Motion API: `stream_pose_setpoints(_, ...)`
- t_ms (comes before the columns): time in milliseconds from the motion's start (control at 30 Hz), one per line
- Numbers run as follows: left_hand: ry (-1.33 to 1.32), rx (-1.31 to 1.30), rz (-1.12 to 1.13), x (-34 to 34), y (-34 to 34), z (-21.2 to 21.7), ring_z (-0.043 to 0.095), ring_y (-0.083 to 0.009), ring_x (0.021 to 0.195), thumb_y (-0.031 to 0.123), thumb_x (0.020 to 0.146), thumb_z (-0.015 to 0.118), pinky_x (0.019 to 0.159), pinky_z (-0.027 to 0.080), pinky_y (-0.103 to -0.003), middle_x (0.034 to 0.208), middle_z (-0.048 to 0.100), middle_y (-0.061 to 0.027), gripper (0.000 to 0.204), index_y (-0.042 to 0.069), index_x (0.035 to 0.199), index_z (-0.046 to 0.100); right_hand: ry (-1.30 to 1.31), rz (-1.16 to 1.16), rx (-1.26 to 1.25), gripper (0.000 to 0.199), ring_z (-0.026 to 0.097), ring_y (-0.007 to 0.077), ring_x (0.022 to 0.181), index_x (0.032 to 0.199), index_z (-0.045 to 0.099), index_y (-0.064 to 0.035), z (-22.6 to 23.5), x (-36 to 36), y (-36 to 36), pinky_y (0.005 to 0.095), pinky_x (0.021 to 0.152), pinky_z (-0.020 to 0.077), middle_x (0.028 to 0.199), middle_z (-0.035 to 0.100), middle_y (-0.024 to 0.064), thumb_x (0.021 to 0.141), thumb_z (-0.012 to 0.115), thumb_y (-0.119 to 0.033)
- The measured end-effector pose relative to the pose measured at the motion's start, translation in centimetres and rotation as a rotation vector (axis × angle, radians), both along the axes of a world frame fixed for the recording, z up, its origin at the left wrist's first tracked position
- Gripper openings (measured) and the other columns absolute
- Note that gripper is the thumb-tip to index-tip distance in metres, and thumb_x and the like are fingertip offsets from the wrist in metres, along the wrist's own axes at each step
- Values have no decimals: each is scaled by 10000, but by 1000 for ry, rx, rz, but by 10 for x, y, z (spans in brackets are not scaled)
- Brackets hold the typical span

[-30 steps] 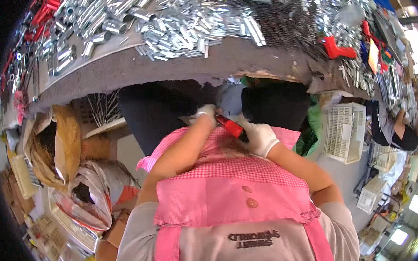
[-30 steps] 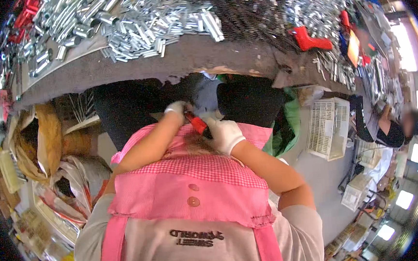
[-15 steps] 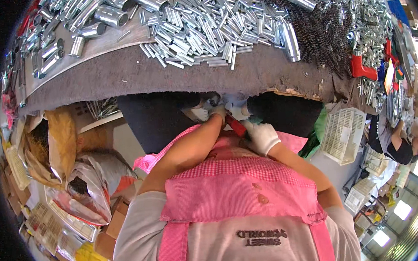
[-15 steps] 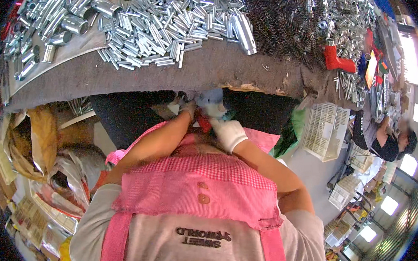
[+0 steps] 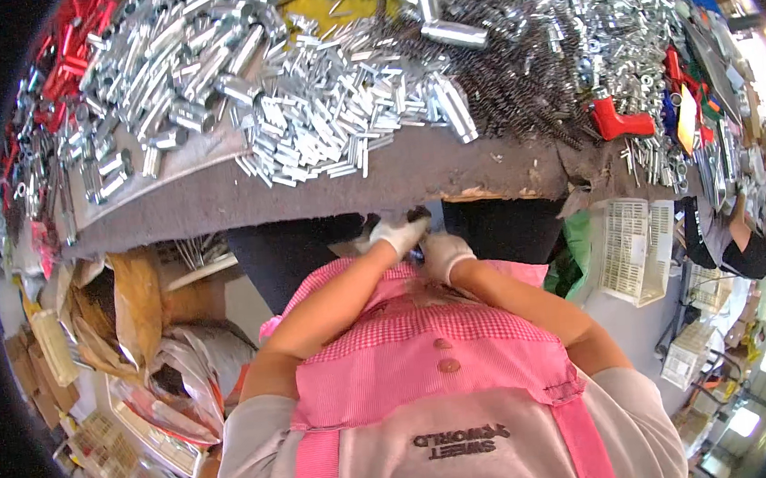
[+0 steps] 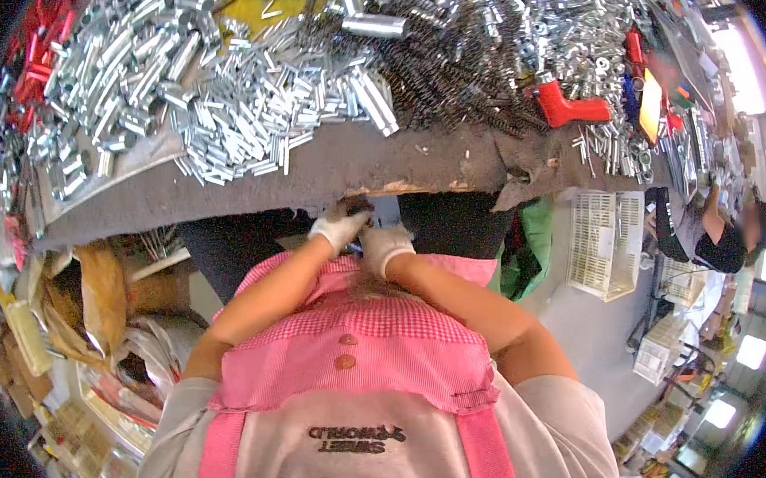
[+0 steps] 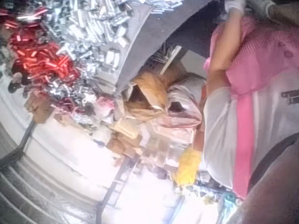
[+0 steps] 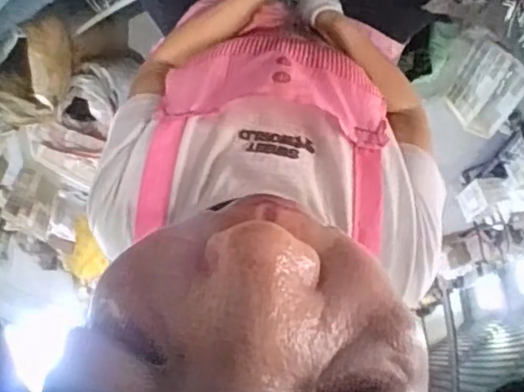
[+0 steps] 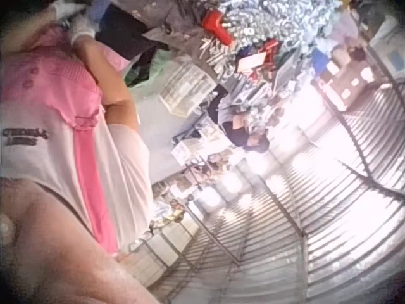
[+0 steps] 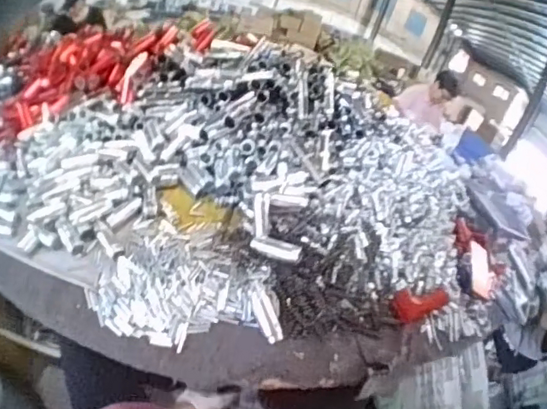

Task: Assemble metal shafts into red plastic handles and sort them into a basket.

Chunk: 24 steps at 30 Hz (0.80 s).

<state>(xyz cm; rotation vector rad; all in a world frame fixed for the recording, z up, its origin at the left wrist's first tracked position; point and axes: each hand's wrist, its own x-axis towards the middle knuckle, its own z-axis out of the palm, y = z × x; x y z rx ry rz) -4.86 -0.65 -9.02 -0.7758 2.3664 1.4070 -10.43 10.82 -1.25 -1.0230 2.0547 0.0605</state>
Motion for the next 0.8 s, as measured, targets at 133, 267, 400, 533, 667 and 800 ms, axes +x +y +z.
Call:
stream_pose_setpoints(133, 120, -357, 44, -3, 19, -29, 610, -371, 945, 328, 876, 418, 839, 481, -438, 1032, 632, -210, 393, 33, 1020, 635, 27, -131, -81, 375, 641, 361, 895, 983, 626, -22, -11, -2, -1, 446, 768, 508, 954, 652, 217, 739, 638, -306)
stream_pose_setpoints(267, 105, -539, -23, -10, 17, -16, 615, -363, 922, 221, 857, 425, 805, 482, -426, 959, 649, -192, 305, 43, 967, 647, 28, -210, -235, 314, 643, 358, 897, 957, 634, 7, -24, -9, -2, 443, 770, 510, 959, 647, 234, 770, 599, -243)
stream_pose_setpoints(400, 65, -648, 25, 8, 25, -67, 617, -299, 959, 139, 834, 462, 850, 453, -398, 1032, 652, -142, 261, 51, 972, 665, 37, -83, -252, 235, 650, 363, 845, 914, 667, -21, -14, -8, 2, 429, 702, 521, 901, 654, 226, 792, 558, -190)
stream_pose_setpoints(533, -249, -561, -99, 5, 14, -56, 612, -304, 996, 162, 846, 455, 862, 467, -388, 981, 673, -135, 287, 7, 991, 649, -19, -45, -127, 239, 650, 350, 880, 900, 681, -18, -25, -11, -13, 426, 731, 522, 930, 660, 214, 806, 527, -174)
stream_pose_setpoints(667, -166, -735, -314, 16, 7, -69, 579, -310, 1067, 229, 860, 485, 919, 437, -431, 1201, 577, -175, 309, 48, 1056, 639, 12, 28, -87, 247, 650, 327, 924, 925, 696, -34, -57, -3, -13, 414, 789, 515, 955, 663, 207, 810, 518, -161)
stream_pose_setpoints(800, -419, -496, -458, -1, -2, -26, 554, -308, 1106, 221, 845, 523, 925, 440, -408, 1185, 588, -164, 317, 59, 1096, 628, -78, 97, -60, 240, 648, 344, 895, 892, 699, -39, -26, -20, -19, 427, 775, 511, 942, 663, 207, 812, 526, -185)
